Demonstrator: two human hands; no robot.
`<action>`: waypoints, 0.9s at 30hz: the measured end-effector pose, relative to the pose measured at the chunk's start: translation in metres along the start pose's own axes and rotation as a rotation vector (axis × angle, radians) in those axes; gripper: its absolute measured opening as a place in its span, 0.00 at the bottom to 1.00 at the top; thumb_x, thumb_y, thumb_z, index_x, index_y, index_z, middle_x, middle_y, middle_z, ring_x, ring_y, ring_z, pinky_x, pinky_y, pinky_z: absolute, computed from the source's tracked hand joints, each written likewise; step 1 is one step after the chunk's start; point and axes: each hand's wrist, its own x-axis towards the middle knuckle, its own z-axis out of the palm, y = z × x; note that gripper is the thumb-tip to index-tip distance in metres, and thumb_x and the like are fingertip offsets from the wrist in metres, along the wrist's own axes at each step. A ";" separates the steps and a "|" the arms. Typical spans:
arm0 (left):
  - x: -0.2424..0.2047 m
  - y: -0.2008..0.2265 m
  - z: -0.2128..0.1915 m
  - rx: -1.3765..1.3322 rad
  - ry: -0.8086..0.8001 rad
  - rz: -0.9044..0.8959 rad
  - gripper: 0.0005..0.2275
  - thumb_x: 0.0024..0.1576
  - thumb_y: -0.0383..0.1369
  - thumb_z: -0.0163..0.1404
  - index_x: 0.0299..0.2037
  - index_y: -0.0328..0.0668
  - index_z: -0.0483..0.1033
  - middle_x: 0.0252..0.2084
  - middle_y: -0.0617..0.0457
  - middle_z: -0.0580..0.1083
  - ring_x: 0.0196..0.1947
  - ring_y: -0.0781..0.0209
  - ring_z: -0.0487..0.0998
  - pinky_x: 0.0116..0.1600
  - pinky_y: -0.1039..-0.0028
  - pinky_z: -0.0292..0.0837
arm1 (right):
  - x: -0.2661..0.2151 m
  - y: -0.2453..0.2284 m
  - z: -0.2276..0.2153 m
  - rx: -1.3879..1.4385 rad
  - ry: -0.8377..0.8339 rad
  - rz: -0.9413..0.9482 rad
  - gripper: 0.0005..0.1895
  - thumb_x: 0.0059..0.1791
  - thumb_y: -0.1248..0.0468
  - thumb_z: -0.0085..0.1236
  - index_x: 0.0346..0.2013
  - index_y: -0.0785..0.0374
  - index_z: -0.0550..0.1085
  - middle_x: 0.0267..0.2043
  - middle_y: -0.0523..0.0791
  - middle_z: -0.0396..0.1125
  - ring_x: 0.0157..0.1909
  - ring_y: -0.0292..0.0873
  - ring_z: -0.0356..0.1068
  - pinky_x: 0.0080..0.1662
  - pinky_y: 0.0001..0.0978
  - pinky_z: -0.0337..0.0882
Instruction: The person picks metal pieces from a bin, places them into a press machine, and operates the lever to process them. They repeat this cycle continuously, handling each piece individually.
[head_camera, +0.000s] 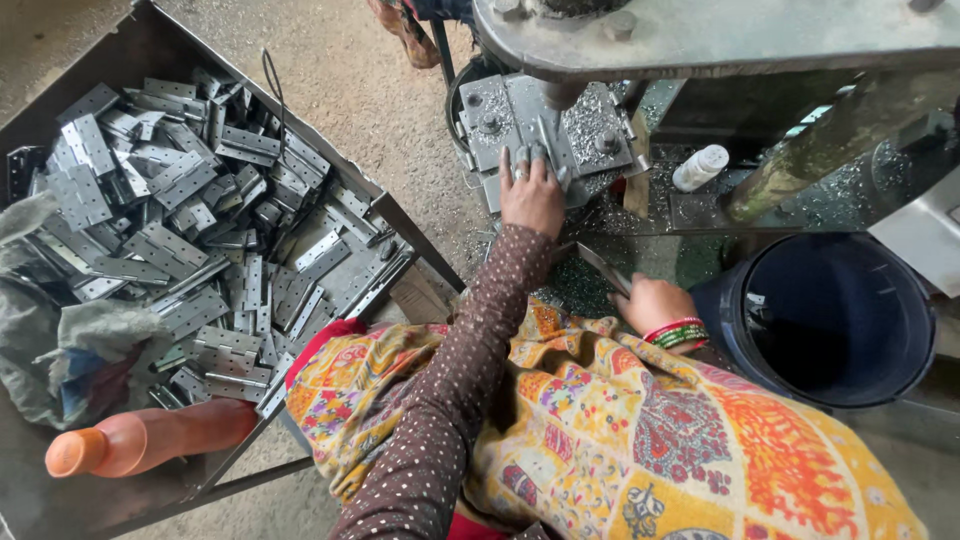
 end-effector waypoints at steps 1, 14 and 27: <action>0.003 0.000 0.000 -0.015 0.001 -0.014 0.13 0.63 0.36 0.43 0.48 0.41 0.80 0.63 0.44 0.70 0.67 0.45 0.68 0.75 0.45 0.34 | -0.001 0.001 0.001 0.001 -0.019 -0.008 0.25 0.48 0.42 0.55 0.39 0.62 0.75 0.32 0.56 0.74 0.37 0.60 0.76 0.40 0.53 0.75; -0.009 -0.004 -0.005 -0.005 0.086 0.017 0.15 0.62 0.33 0.42 0.54 0.39 0.78 0.63 0.46 0.71 0.66 0.48 0.69 0.77 0.47 0.33 | 0.004 0.016 0.064 0.241 -0.051 0.043 0.27 0.48 0.41 0.54 0.44 0.61 0.72 0.34 0.57 0.73 0.39 0.62 0.74 0.41 0.54 0.72; 0.018 -0.011 -0.004 0.024 -0.063 -0.018 0.13 0.61 0.33 0.43 0.49 0.46 0.80 0.66 0.47 0.69 0.69 0.50 0.65 0.75 0.48 0.29 | -0.012 -0.008 0.035 0.253 0.022 0.110 0.28 0.49 0.42 0.52 0.50 0.62 0.71 0.32 0.58 0.73 0.36 0.62 0.76 0.39 0.54 0.74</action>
